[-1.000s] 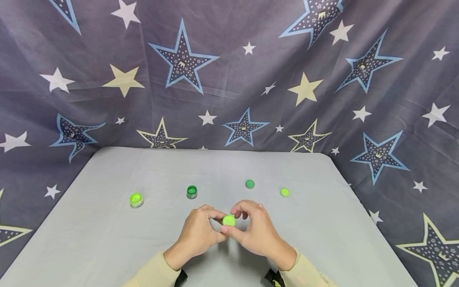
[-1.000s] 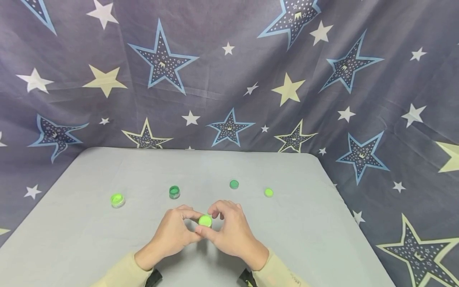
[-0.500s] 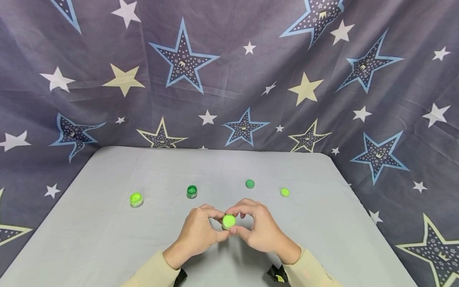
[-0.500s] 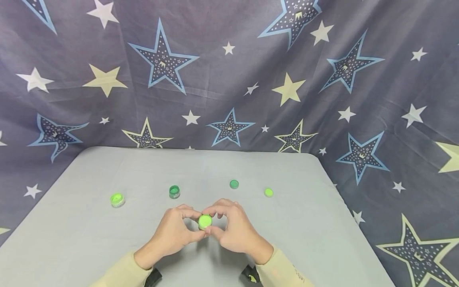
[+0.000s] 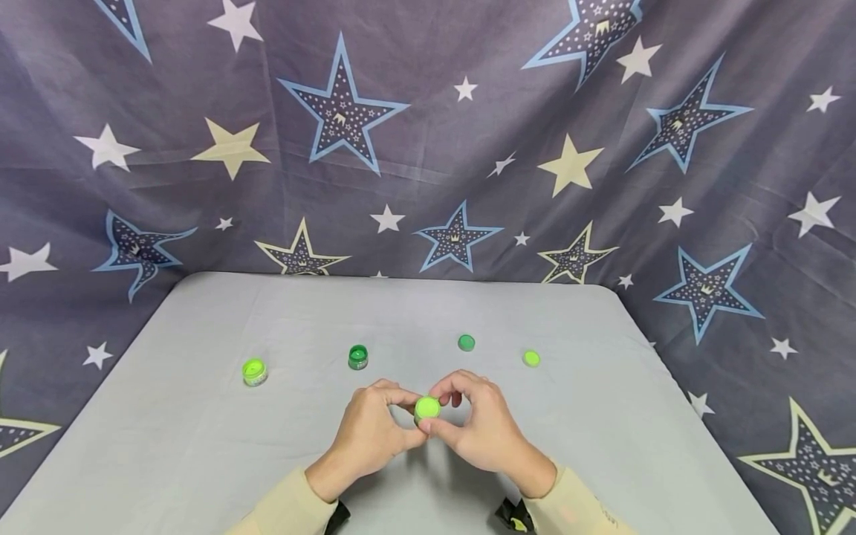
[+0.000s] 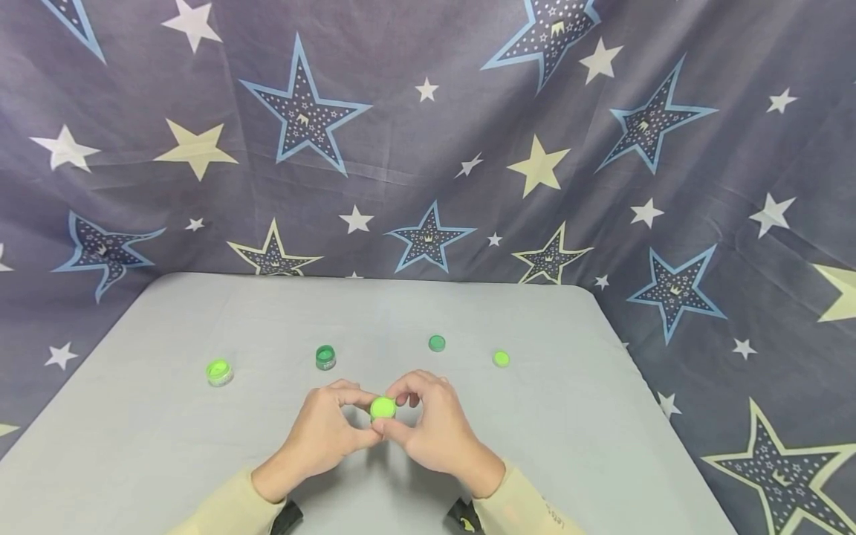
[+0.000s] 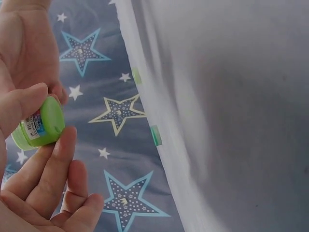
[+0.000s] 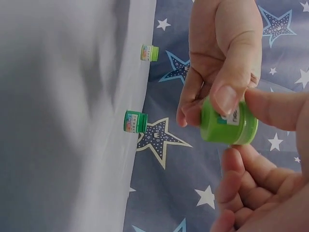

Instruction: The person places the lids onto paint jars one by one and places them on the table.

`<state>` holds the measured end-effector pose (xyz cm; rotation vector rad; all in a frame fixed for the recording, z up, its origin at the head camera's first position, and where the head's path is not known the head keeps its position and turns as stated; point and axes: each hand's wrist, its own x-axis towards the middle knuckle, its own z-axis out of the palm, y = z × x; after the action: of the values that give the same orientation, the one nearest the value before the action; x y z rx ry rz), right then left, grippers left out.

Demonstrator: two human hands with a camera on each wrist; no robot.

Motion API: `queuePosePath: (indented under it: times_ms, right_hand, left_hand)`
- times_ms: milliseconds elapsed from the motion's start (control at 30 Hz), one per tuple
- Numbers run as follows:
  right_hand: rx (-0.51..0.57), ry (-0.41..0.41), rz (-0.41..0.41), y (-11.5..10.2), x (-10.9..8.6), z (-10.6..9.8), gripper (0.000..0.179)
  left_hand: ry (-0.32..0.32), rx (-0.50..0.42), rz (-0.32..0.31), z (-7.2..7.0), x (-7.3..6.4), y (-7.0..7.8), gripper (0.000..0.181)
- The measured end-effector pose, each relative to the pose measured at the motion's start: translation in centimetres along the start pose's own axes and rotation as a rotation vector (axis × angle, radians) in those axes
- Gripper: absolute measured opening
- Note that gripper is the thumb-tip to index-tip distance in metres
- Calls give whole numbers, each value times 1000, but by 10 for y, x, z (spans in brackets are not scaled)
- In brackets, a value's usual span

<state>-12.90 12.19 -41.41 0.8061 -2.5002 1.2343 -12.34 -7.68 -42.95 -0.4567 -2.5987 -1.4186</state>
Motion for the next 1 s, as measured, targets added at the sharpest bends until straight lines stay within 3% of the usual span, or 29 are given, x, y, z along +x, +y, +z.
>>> queuePosePath:
  times_ms: [267,467,767,1000]
  right_hand:
    - [-1,90,-30,0,-2,8,36]
    - [8,105,-19,1,-4,11,37]
    - [7,19,-82,0,-1,0,48]
    - [30,-60,-88,1,0,-4,42]
  left_hand:
    - [22,26,16,2,0,0,30]
    - [17,21,5,2,-1,0,30]
    - [-1,36,8,0,0,0,29]
    - [-15,32,1,0,1,0,27]
